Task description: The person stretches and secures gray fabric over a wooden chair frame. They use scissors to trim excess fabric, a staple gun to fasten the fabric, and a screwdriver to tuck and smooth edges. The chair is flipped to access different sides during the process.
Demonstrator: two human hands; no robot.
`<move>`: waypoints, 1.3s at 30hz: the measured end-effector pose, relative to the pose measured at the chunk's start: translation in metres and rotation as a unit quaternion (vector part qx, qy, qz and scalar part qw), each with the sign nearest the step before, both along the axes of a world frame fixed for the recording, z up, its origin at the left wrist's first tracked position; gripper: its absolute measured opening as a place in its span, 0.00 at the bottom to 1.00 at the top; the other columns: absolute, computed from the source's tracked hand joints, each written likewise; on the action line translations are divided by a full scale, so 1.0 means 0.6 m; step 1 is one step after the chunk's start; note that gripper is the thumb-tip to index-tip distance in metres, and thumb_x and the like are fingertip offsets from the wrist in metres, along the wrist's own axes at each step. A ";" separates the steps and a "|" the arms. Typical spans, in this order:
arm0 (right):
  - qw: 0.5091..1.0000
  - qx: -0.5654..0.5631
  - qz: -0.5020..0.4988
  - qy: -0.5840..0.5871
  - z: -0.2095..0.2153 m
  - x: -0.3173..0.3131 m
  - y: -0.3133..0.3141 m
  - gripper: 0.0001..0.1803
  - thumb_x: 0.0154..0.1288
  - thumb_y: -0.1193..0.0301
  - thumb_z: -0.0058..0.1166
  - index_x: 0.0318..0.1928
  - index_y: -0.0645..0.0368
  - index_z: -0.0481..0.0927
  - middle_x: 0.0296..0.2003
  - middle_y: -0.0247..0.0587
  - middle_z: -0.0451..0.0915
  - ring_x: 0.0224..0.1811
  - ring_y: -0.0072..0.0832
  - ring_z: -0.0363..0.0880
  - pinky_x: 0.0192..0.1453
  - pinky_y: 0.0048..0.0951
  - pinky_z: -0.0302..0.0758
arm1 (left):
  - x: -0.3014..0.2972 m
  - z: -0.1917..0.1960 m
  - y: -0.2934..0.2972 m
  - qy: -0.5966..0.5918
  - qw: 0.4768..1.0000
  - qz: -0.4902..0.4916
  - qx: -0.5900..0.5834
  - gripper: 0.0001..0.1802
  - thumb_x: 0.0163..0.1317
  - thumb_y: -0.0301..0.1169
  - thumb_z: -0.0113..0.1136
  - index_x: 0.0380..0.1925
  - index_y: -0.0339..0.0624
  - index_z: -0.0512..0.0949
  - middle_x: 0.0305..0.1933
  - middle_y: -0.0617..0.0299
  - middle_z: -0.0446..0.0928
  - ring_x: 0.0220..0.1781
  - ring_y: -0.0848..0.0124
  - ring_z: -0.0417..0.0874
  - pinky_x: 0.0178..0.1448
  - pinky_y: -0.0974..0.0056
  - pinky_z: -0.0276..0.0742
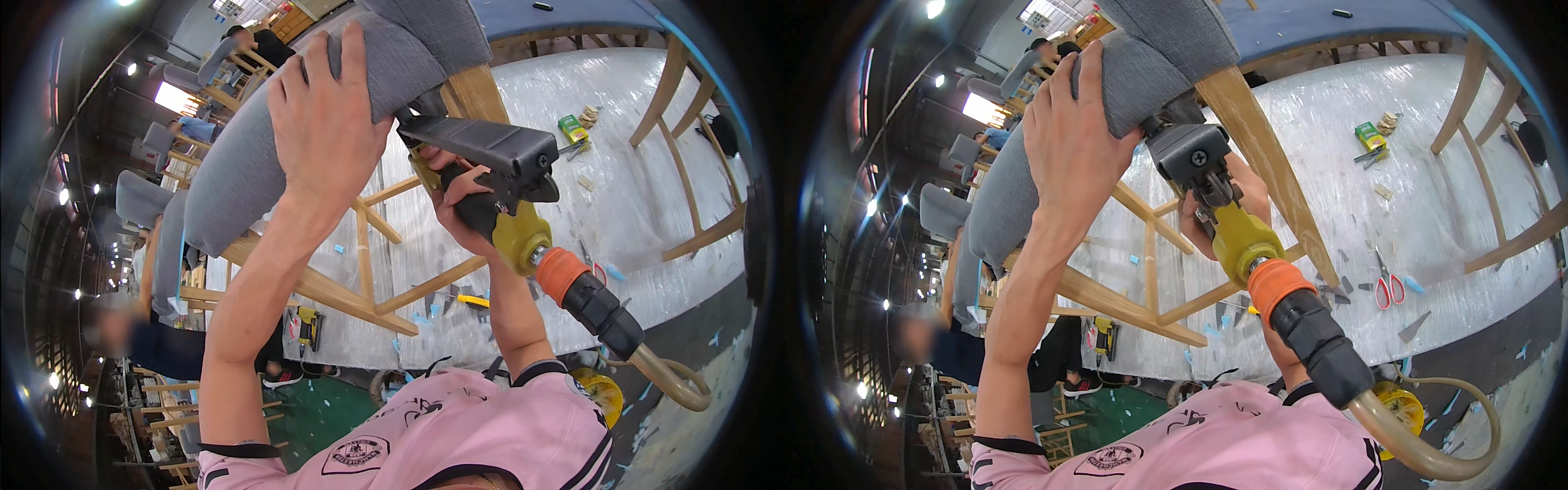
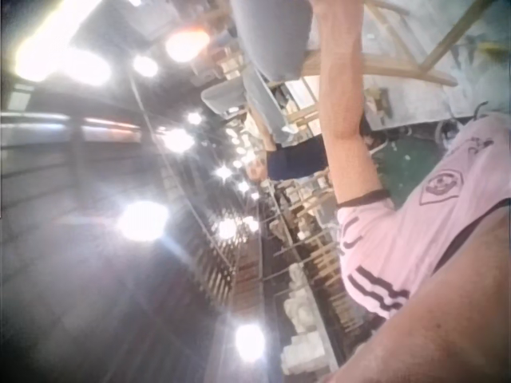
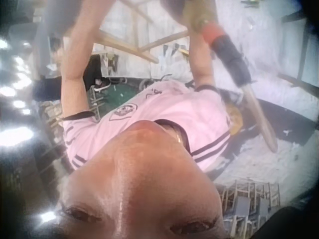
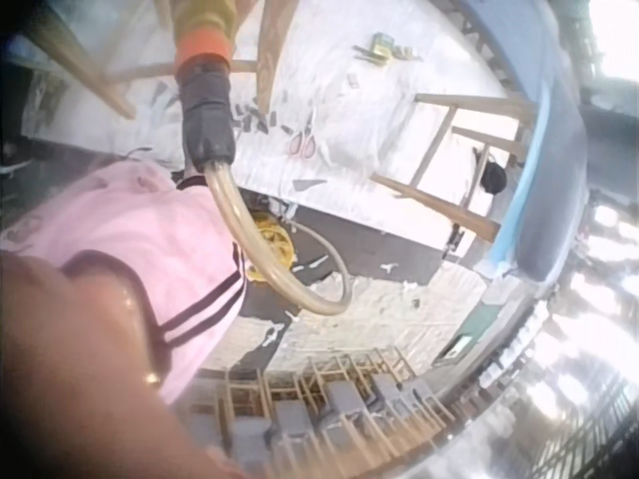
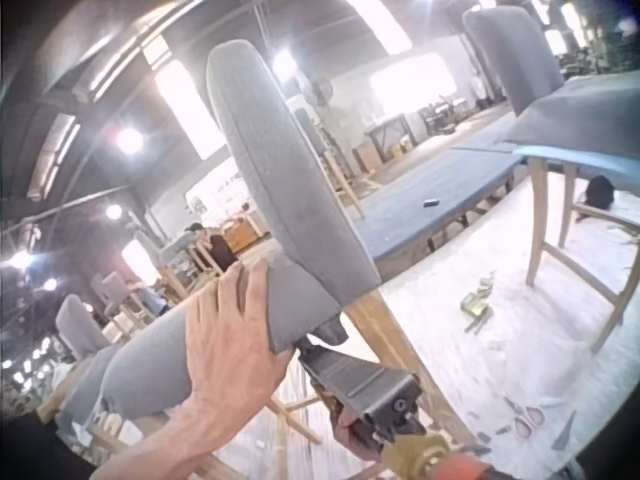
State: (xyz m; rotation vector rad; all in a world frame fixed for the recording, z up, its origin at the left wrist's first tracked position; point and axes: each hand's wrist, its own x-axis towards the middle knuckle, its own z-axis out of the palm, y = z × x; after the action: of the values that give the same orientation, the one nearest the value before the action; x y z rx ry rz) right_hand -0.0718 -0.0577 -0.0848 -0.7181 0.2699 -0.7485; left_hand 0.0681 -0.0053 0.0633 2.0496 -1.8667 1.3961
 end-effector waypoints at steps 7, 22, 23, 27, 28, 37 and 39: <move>0.998 0.007 -0.043 -0.046 0.000 0.023 0.015 0.10 0.63 0.80 0.53 0.45 0.58 0.77 0.42 0.39 0.80 0.42 0.24 0.81 0.44 0.24 0.80 | -0.012 0.005 0.008 0.022 0.999 0.023 0.029 0.58 0.44 0.38 0.84 0.76 0.46 0.61 0.70 0.45 0.69 0.70 0.45 0.73 0.72 0.45 0.69; 0.868 -0.406 -0.288 -0.012 0.001 0.016 -0.007 0.12 0.71 0.72 0.49 0.51 0.62 0.78 0.43 0.42 0.81 0.41 0.19 0.82 0.42 0.19 0.84 | 0.056 0.095 0.008 0.115 0.977 -0.015 0.180 0.61 0.51 0.65 0.74 0.78 0.43 0.61 0.69 0.40 0.74 0.66 0.47 0.81 0.68 0.51 0.76; 0.874 -0.397 -0.281 -0.010 -0.002 0.015 -0.004 0.12 0.71 0.71 0.50 0.51 0.62 0.78 0.43 0.42 0.81 0.41 0.20 0.82 0.43 0.20 0.84 | 0.048 0.090 0.013 0.088 0.981 -0.020 0.171 0.59 0.53 0.62 0.74 0.78 0.44 0.59 0.70 0.41 0.73 0.66 0.46 0.80 0.68 0.50 0.76; 0.908 -0.341 -0.244 0.003 -0.024 0.017 0.013 0.13 0.68 0.70 0.53 0.50 0.61 0.79 0.43 0.43 0.82 0.42 0.22 0.83 0.44 0.22 0.84 | 0.039 0.035 0.023 -0.050 0.993 -0.027 0.101 0.53 0.56 0.49 0.76 0.77 0.46 0.60 0.69 0.41 0.69 0.61 0.44 0.76 0.62 0.45 0.74; 0.910 -0.337 -0.241 0.001 -0.030 0.021 0.019 0.13 0.68 0.70 0.54 0.49 0.61 0.79 0.42 0.43 0.82 0.42 0.23 0.83 0.44 0.22 0.84 | 0.034 0.023 0.023 -0.093 0.993 -0.024 0.075 0.51 0.56 0.45 0.77 0.76 0.46 0.62 0.68 0.41 0.69 0.59 0.44 0.75 0.59 0.43 0.73; 0.819 -0.470 -0.319 -0.076 -0.030 0.050 0.025 0.09 0.58 0.78 0.63 0.39 0.63 0.81 0.46 0.49 0.81 0.46 0.36 0.84 0.46 0.29 0.81 | 0.016 -0.010 0.022 -0.095 0.993 0.067 0.036 0.61 0.48 0.33 0.82 0.80 0.51 0.54 0.74 0.42 0.65 0.67 0.43 0.73 0.68 0.43 0.70; 0.790 -0.496 -0.344 -0.108 -0.044 0.068 0.016 0.06 0.62 0.77 0.60 0.40 0.63 0.81 0.48 0.50 0.81 0.46 0.34 0.84 0.46 0.27 0.82 | 0.015 -0.007 0.027 -0.088 0.993 0.063 0.052 0.60 0.49 0.35 0.82 0.80 0.50 0.54 0.74 0.43 0.65 0.68 0.43 0.72 0.69 0.43 0.70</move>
State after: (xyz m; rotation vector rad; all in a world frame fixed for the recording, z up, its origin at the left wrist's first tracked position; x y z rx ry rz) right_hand -0.0307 -0.0478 -0.1113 -1.5533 -0.1277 -1.7164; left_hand 0.0769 0.0112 0.0592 2.1939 -1.9458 1.5892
